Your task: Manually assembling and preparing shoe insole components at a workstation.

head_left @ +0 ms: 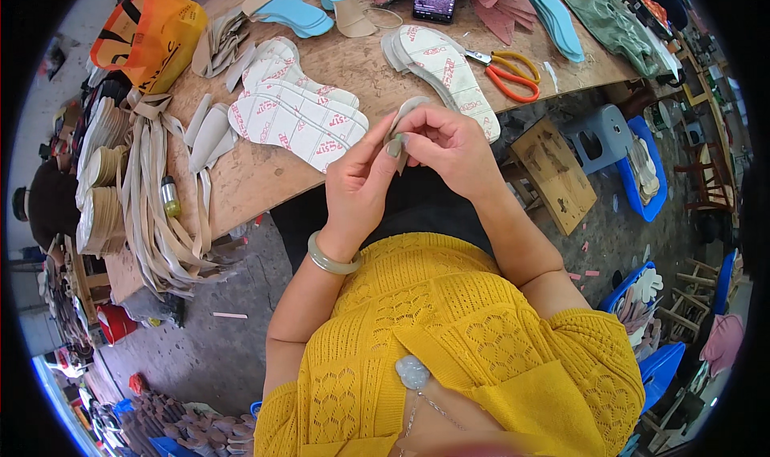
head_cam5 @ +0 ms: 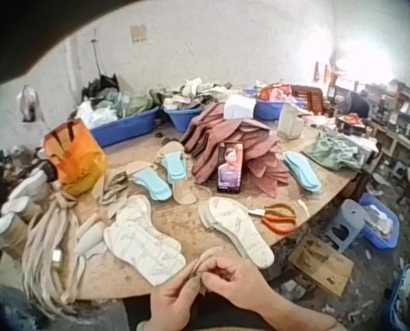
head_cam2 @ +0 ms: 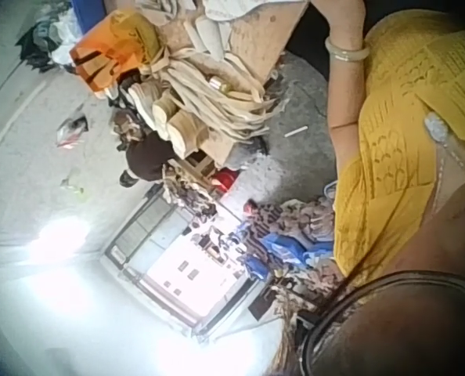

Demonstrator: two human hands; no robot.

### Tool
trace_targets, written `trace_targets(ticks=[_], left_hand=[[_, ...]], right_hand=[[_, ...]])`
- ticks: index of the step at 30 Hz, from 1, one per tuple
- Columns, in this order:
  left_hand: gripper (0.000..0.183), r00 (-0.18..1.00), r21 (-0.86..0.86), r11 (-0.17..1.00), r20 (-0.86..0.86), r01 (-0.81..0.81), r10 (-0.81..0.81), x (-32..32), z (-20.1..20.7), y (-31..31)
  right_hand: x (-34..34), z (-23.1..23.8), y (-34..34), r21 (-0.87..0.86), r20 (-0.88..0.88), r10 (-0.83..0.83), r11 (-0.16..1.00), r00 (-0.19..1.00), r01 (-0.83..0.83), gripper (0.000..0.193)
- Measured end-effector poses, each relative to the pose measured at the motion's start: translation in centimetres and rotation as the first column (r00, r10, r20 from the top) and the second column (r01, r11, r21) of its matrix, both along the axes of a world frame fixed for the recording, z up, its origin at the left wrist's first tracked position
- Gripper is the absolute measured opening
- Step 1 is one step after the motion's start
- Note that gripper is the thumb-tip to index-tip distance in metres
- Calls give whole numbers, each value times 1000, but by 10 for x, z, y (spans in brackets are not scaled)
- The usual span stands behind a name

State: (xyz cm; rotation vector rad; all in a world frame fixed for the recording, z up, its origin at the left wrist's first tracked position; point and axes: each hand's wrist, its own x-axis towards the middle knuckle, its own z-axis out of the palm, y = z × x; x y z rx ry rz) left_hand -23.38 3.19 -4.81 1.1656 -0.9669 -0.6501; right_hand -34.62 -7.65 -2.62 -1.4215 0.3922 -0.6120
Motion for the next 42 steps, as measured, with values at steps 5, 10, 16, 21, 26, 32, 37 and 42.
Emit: trace_targets(ticks=[5,10,16,21,26,32,37,42], left_hand=[[32,970,39,999,-241,18,-8,6,-1,-4],[32,894,35,999,-448,28,-9,8,-2,-8],[37,995,10,1000,-103,-3,4,0,-3,-8],[41,974,39,996,213,-81,71,-2,-1,-7],[46,885,23,988,450,-150,124,-2,-3,-6],[47,843,17,985,520,-172,138,-5,-2,-7],[42,908,20,992,404,-128,109,-4,-6,-7],[31,998,65,998,-55,-5,8,1,-4,-4]], right_hand=[[2,-6,-2,-119,-34,-8,993,999,4,8],[2,-5,-5,140,-38,-16,990,999,21,10],[3,-4,-3,14,-76,-19,1000,997,20,18],[3,-2,1,-32,-100,-63,998,993,60,18],[2,-1,3,-137,-123,-127,985,984,109,16],[1,-6,2,-201,-113,-159,970,981,134,15],[0,-9,-1,-154,-97,-124,982,988,108,14],[0,-8,-2,29,-49,-25,999,998,27,11]])
